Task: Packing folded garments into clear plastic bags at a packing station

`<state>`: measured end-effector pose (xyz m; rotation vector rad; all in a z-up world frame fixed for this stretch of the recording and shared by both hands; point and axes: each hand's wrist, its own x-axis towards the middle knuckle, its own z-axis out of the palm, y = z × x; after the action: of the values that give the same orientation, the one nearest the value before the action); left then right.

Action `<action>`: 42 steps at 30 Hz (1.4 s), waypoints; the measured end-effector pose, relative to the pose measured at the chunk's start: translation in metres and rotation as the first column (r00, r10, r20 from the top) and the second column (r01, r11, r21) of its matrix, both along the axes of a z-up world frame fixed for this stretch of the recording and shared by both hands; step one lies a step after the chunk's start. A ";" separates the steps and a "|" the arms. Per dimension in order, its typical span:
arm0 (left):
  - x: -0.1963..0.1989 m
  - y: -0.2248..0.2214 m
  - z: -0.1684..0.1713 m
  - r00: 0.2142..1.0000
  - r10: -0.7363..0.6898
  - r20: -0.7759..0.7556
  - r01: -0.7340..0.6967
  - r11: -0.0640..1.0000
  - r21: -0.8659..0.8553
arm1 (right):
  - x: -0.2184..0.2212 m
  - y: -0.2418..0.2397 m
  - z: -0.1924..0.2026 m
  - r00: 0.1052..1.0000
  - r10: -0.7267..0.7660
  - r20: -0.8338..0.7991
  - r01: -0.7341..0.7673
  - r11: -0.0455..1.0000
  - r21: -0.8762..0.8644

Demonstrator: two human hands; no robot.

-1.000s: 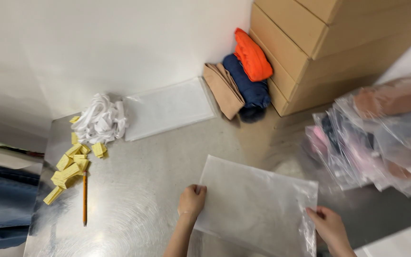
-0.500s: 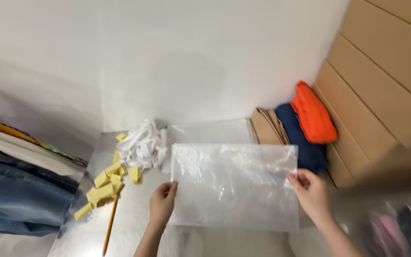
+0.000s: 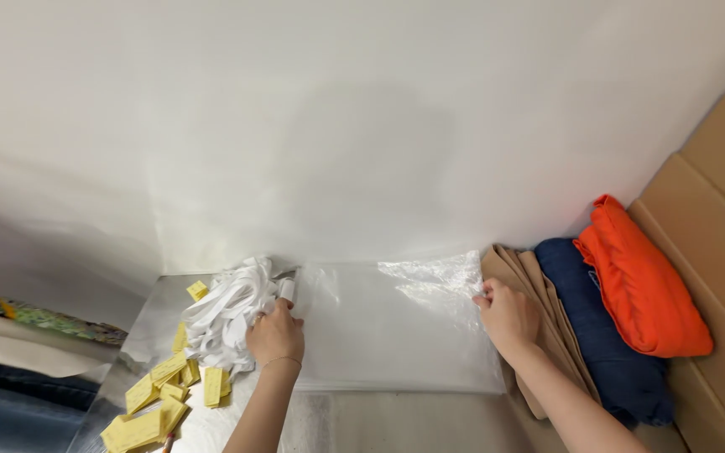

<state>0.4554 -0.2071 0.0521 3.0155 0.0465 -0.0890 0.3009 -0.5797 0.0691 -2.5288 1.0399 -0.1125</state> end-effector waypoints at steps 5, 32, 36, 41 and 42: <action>0.007 -0.002 -0.036 0.984 -0.094 0.155 0.061 0.978 0.201 | 0.005 0.012 0.000 0.997 0.031 -0.075 -0.032 0.999 -0.014; -0.424 -0.109 0.072 0.611 -0.766 -0.201 0.321 0.471 -0.822 | -0.616 0.037 0.033 0.543 -0.716 0.439 0.228 0.629 0.743; -0.501 -0.157 0.109 0.353 -0.887 -0.299 0.340 0.419 -0.842 | -0.665 0.054 0.098 0.377 -0.822 0.427 0.352 0.554 0.755; -0.555 -0.238 0.114 0.238 -0.939 -0.247 0.403 0.327 -0.855 | -0.712 0.044 0.123 0.232 -0.886 0.401 0.386 0.462 0.798; -0.565 -0.256 0.111 0.251 -0.939 -0.233 0.420 0.323 -0.848 | -0.724 0.032 0.113 0.218 -0.882 0.419 0.374 0.472 0.798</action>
<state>-0.1096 -0.4636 0.1633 1.7759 -1.1557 -1.1363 -0.4234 -0.5472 0.1822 -1.0039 1.3757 -0.9987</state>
